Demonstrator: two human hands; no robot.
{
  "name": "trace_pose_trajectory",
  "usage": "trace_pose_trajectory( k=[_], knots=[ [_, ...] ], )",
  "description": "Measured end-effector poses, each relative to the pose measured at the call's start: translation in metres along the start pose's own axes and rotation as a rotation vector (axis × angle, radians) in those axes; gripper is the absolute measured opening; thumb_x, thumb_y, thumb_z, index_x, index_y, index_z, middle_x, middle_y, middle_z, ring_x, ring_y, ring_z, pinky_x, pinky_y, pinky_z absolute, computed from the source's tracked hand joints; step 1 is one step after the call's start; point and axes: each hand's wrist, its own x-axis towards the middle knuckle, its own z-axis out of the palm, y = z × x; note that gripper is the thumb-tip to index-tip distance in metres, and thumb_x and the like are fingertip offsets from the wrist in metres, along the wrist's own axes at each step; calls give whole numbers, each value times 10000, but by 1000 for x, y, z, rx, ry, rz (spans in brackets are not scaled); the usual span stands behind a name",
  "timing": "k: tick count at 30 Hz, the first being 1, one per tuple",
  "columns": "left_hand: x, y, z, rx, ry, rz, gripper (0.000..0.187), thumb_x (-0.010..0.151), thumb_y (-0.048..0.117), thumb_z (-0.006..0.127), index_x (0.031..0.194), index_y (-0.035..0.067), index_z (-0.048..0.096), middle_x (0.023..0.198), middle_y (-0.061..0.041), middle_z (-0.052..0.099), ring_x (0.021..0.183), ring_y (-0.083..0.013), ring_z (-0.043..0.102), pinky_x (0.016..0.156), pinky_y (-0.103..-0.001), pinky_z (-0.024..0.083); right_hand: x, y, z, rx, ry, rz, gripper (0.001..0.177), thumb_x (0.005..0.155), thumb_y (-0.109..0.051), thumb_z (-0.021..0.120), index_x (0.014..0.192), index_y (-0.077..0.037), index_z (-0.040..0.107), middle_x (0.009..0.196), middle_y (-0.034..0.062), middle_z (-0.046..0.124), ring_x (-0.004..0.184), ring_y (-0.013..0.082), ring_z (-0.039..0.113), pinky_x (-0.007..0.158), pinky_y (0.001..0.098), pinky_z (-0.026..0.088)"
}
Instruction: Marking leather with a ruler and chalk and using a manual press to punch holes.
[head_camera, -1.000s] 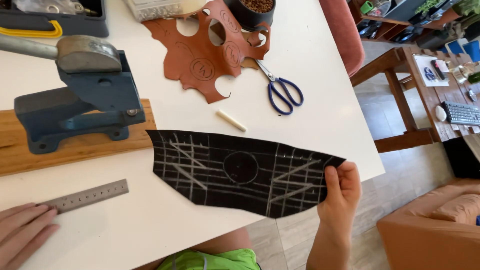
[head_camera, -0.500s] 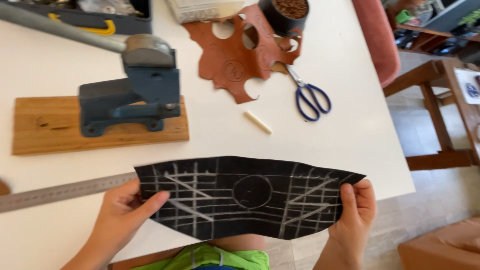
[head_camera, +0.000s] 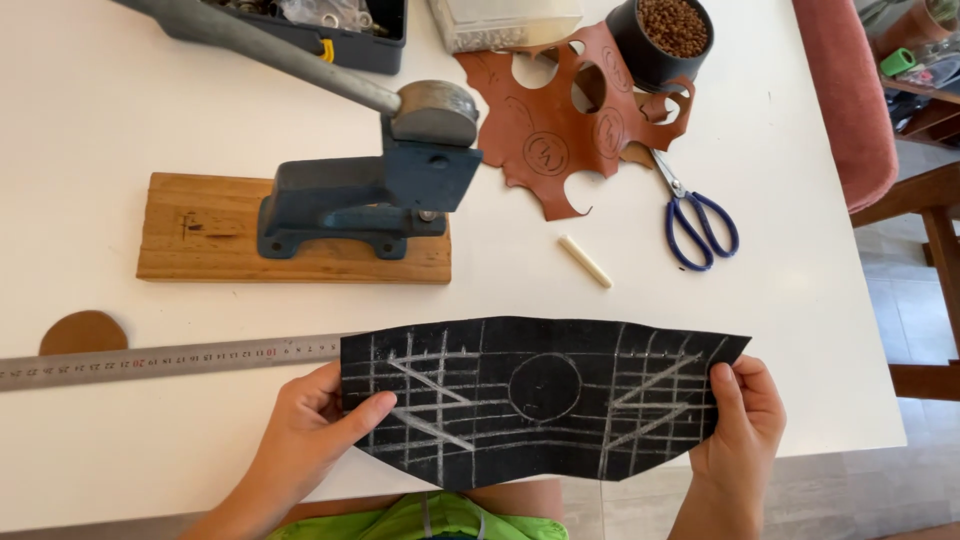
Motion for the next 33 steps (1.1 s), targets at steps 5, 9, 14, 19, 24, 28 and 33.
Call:
trace_pose_trajectory(
  k=[5,9,14,19,24,28,33],
  knots=[
    [2,1,-10,18,-30,-176,476,797,60,806,1257,64,684,1126,-64,796,978,-155,735,862,-300,603,47,-8,34,-184,-118,4,179,1058,-147,631,1147,8,620,946,84,673,847,131,628,732,230,513],
    [7,16,-9,59,2,-312,405,781,68,833,1170,51,722,1031,-104,838,904,-187,772,807,-325,631,107,-12,86,-197,-224,23,216,1028,-113,643,1215,-5,660,1002,73,713,917,110,659,844,214,531],
    [14,31,-6,44,-124,-271,497,806,77,802,1288,91,681,1019,-84,842,876,-180,804,742,-330,719,160,-33,163,-238,-563,-112,193,1020,-138,665,1175,-23,685,1007,69,731,888,108,664,797,230,550],
    [26,56,-32,471,-393,-376,614,800,326,825,1370,220,620,1165,16,832,970,-79,810,905,-205,667,194,-77,253,-505,-723,-323,159,1021,-147,675,1124,-52,749,1014,31,724,918,110,661,809,249,535],
    [74,146,-78,873,-392,-320,327,859,388,738,1169,346,831,868,128,903,725,9,800,661,-149,674,193,-134,327,-648,-907,-246,186,997,-168,658,1121,-99,778,963,34,772,846,133,739,781,254,628],
    [150,158,-93,586,21,132,212,992,241,606,1032,87,746,945,-38,779,903,-138,691,874,-280,536,204,-139,366,-646,-1123,-228,176,991,-165,671,1117,-97,774,939,33,790,826,113,754,812,234,635],
    [174,141,-40,268,-184,103,547,1057,428,418,1094,33,794,987,-138,783,1041,-268,690,1094,-443,474,212,-133,362,-454,-1178,-295,130,938,-203,775,1045,-131,793,798,-54,731,761,45,626,800,225,539]
  ],
)
